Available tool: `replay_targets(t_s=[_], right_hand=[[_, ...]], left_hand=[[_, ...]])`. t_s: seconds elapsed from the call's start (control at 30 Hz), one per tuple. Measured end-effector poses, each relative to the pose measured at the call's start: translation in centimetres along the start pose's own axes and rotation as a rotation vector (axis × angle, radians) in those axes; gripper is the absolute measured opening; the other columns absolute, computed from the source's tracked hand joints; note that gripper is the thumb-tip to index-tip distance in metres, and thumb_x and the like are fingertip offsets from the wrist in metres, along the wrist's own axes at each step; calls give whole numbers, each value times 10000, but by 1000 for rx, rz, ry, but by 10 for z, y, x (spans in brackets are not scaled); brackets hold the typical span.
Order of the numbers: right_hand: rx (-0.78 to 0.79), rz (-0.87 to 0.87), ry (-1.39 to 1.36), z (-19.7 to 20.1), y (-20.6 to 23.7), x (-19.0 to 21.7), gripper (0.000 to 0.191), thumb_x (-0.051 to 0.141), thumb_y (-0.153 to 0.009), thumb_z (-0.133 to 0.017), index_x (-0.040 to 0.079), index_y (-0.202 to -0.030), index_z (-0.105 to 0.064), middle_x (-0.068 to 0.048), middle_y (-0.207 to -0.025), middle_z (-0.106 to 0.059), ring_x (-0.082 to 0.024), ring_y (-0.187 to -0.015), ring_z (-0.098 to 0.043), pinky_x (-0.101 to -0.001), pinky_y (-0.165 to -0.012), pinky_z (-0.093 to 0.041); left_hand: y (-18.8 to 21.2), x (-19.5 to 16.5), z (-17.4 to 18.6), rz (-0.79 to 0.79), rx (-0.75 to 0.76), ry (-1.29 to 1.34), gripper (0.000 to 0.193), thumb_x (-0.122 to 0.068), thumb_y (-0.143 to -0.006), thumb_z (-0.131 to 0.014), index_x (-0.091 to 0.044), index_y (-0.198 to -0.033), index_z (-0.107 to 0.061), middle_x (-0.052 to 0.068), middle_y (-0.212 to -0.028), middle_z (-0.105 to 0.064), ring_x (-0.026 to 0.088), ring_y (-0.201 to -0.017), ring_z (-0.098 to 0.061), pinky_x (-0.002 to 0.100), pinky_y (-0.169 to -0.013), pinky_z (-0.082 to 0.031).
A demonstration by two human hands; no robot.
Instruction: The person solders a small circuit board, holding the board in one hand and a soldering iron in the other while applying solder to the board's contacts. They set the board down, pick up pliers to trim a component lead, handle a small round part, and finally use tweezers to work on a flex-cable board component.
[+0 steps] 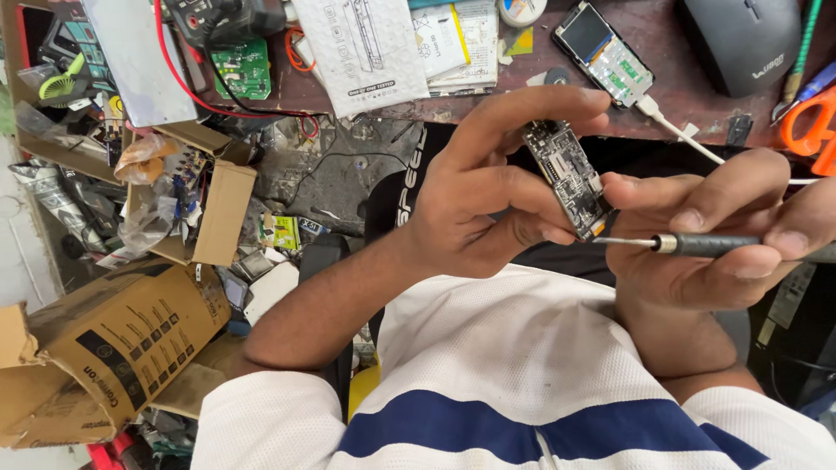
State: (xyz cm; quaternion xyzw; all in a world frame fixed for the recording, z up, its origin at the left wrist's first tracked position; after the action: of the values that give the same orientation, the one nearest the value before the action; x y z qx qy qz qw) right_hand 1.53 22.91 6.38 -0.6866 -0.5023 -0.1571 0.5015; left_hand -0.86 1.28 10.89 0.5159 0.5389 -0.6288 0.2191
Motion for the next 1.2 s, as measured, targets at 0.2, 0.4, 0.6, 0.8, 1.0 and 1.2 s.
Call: replay_targets(t_s=[0.2, 0.4, 0.6, 0.8, 1.0, 1.2], right_hand=[[-143, -33, 136, 1, 11, -3, 286, 388, -1063, -471, 174, -1210, -349, -41, -942, -533, -242, -835, -781, -473, -825, -673], [-195, -81, 161, 0, 14, -7, 324, 426, -1088, -456, 163, -1205, -307, -45, -880, -523, -305, -789, -771, -417, -792, -688], [-219, -147, 205, 3, 20, -5, 329, 443, -1131, -429, 149, -1209, -304, -63, -898, -516, -310, -811, -771, -388, -776, -690], [-242, -186, 102, 6, 23, -8, 296, 424, -1131, -445, 160, -1191, -327, -49, -888, -519, -305, -830, -778, -413, -814, -686], [-200, -244, 28, 1, 19, -11, 241, 395, -1108, -457, 195, -1189, -349, -34, -886, -533, -287, -900, -781, -436, -869, -677], [-204, -221, 5, 0, 16, -14, 224, 379, -1094, -444, 191, -1163, -346, -34, -873, -537, -274, -882, -778, -459, -864, -675]], left_hand=[[-2, 0, 0, -28, -23, -35, 183, -237, -988, -783, -74, -1061, -743, 165, -1513, -416, 307, -1377, -566, 416, -1123, -490], [-1, 0, 1, -24, -14, -69, 186, -245, -992, -774, -81, -1078, -752, 173, -1512, -413, 307, -1399, -555, 412, -1130, -481], [-2, -1, 1, -45, -9, -78, 196, -261, -992, -770, -93, -1091, -751, 172, -1512, -416, 302, -1402, -556, 407, -1132, -486], [-2, 0, 1, -48, -9, -86, 200, -269, -998, -767, -96, -1097, -748, 177, -1512, -416, 301, -1401, -559, 406, -1134, -493], [1, 0, 2, -32, -9, -99, 191, -274, -1009, -750, -107, -1100, -754, 173, -1512, -423, 294, -1402, -556, 396, -1133, -480], [0, 0, 2, -38, -9, -107, 192, -271, -1008, -755, -105, -1102, -752, 178, -1509, -424, 295, -1401, -556, 395, -1128, -482]])
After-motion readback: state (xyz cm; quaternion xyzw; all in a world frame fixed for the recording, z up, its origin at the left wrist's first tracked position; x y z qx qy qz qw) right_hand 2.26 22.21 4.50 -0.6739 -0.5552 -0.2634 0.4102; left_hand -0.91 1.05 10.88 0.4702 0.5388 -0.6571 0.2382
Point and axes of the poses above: each hand's wrist, its own y-axis away from the middle knuckle, its own z-axis out of the back of the hand, x = y × z, the point moved 7 cm from there along -y, towards the middle knuckle
